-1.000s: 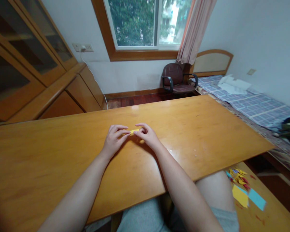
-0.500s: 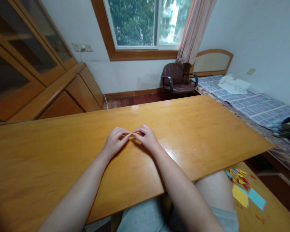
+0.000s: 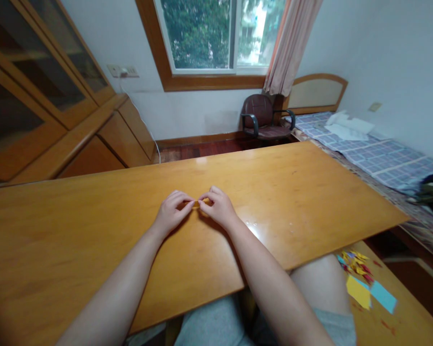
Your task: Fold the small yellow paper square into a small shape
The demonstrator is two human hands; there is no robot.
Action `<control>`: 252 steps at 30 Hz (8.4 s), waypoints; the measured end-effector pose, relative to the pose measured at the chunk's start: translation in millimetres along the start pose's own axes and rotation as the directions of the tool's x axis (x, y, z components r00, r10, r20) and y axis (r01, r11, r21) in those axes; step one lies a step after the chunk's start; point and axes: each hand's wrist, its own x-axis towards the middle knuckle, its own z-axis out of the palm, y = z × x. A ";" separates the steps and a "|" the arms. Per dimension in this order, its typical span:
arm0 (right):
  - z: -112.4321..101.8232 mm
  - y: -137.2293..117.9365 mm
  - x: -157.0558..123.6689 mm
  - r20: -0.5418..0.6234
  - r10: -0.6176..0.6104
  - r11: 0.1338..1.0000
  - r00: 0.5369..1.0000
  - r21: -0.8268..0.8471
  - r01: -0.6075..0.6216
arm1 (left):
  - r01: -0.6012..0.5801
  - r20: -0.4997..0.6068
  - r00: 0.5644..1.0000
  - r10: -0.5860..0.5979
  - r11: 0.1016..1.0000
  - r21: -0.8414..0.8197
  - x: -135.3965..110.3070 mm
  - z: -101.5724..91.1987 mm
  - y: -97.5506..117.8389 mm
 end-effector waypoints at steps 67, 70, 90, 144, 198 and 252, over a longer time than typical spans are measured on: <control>-6.2 12.7 2.7 0.008 0.308 0.893 0.951 0.342 -0.292 | 0.306 -0.077 0.938 -0.338 0.913 -0.271 1.9 -2.6 -9.1; -5.8 10.4 2.9 0.033 0.287 0.903 0.958 0.324 -0.281 | 0.252 -0.018 0.964 -0.267 0.929 -0.272 1.1 0.5 -3.8; -7.6 9.7 3.4 0.022 0.228 0.920 0.973 0.322 -0.222 | 0.308 0.128 0.950 -0.283 0.914 -0.263 -1.6 5.0 -9.2; -6.9 6.3 5.0 0.017 0.351 0.861 0.936 0.387 -0.329 | 0.040 0.064 0.997 -0.038 0.998 -0.041 -3.4 4.6 -4.8; -7.9 3.0 1.9 0.130 0.207 0.900 0.970 0.363 -0.241 | 0.306 0.081 0.952 -0.297 0.884 -0.353 -0.9 5.3 -8.7; -6.4 0.5 0.5 0.045 0.020 0.965 0.999 0.261 -0.032 | 0.540 0.270 0.823 -0.500 0.537 -0.649 1.2 6.9 -7.3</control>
